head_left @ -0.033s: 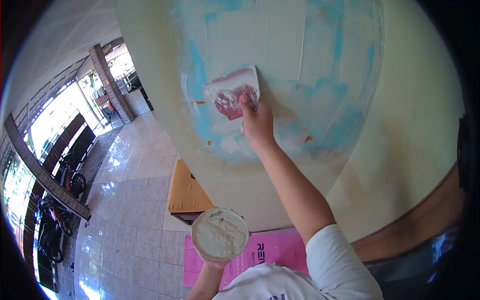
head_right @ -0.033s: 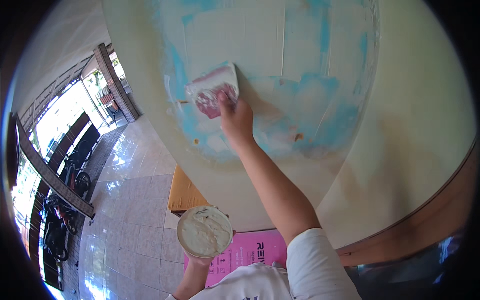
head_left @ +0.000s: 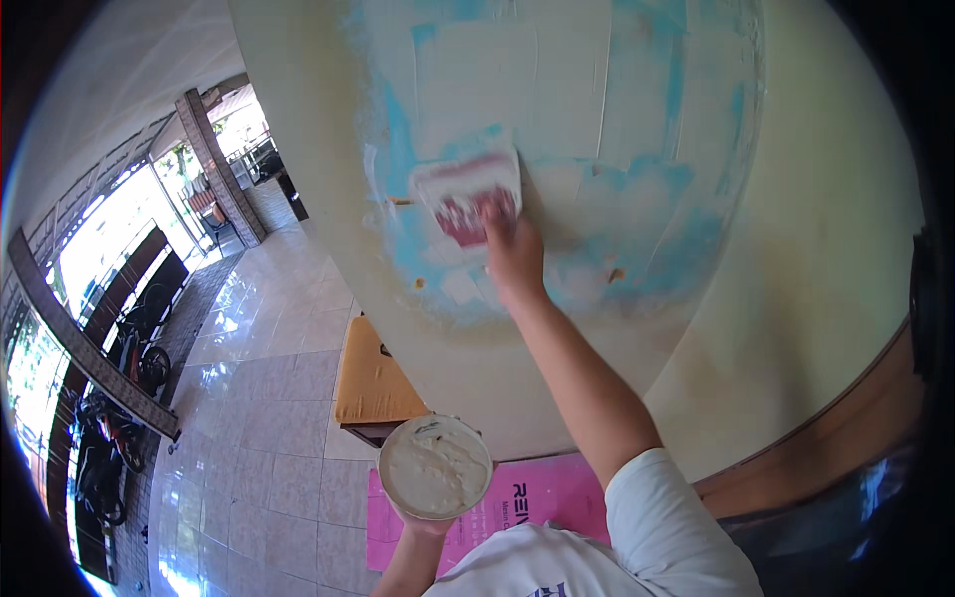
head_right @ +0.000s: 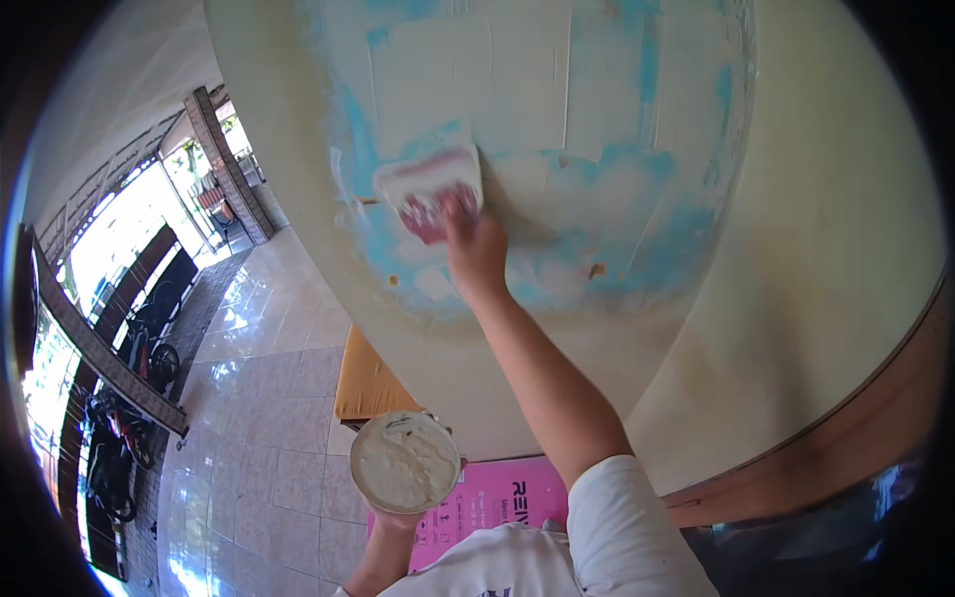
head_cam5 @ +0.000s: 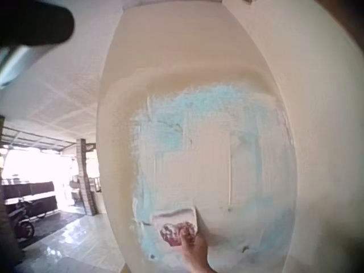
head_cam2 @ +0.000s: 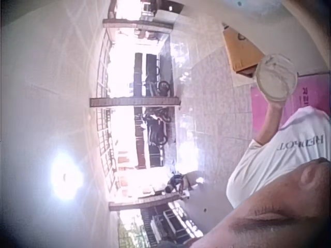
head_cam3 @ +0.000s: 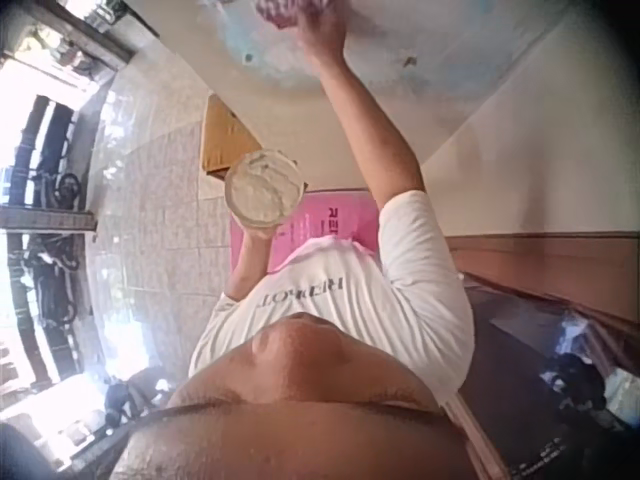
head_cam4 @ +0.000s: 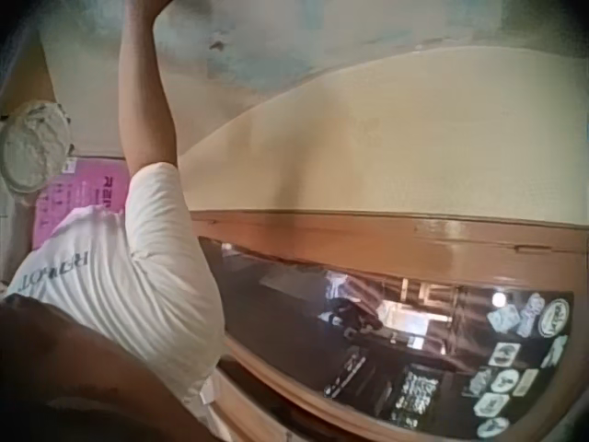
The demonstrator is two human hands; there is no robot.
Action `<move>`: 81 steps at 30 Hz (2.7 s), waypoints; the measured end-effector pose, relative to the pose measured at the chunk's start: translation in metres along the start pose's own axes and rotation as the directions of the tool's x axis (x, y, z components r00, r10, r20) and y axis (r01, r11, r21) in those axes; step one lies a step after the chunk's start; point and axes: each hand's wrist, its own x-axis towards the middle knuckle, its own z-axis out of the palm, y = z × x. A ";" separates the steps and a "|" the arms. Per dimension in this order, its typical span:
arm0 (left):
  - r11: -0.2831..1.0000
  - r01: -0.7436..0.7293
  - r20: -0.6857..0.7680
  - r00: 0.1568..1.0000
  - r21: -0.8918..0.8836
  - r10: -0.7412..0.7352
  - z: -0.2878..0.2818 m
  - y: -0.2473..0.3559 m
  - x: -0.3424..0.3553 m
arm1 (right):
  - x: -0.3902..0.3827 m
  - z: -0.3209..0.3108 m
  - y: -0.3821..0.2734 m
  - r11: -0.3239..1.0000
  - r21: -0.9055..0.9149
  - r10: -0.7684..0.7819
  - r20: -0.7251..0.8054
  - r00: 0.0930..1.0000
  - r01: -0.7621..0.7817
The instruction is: The person applies plaster from a tub onto a wall surface using a putty knife.
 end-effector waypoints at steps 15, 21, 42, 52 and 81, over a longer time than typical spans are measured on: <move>0.995 -0.015 -0.028 0.999 0.099 0.018 -0.045 0.072 -0.038 | -0.148 -0.012 0.057 0.919 0.157 0.341 0.140 0.930 -0.361; 0.995 0.092 0.020 0.996 -0.035 -0.091 -0.044 0.084 -0.035 | -0.094 0.004 0.051 0.928 0.182 0.336 -0.031 0.941 -0.325; 0.985 0.140 0.104 0.986 -0.101 -0.130 -0.055 0.073 -0.012 | -0.066 -0.062 0.078 0.977 0.039 0.212 -0.198 0.957 -0.209; 0.974 0.175 0.054 0.984 -0.142 -0.169 -0.048 0.033 0.005 | -0.193 -0.139 0.138 0.874 -0.184 0.473 0.116 0.873 -0.449; 0.969 0.043 0.059 0.998 -0.245 -0.029 0.013 -0.096 0.056 | 0.046 -0.227 0.015 0.432 -0.828 -0.052 0.372 0.927 0.357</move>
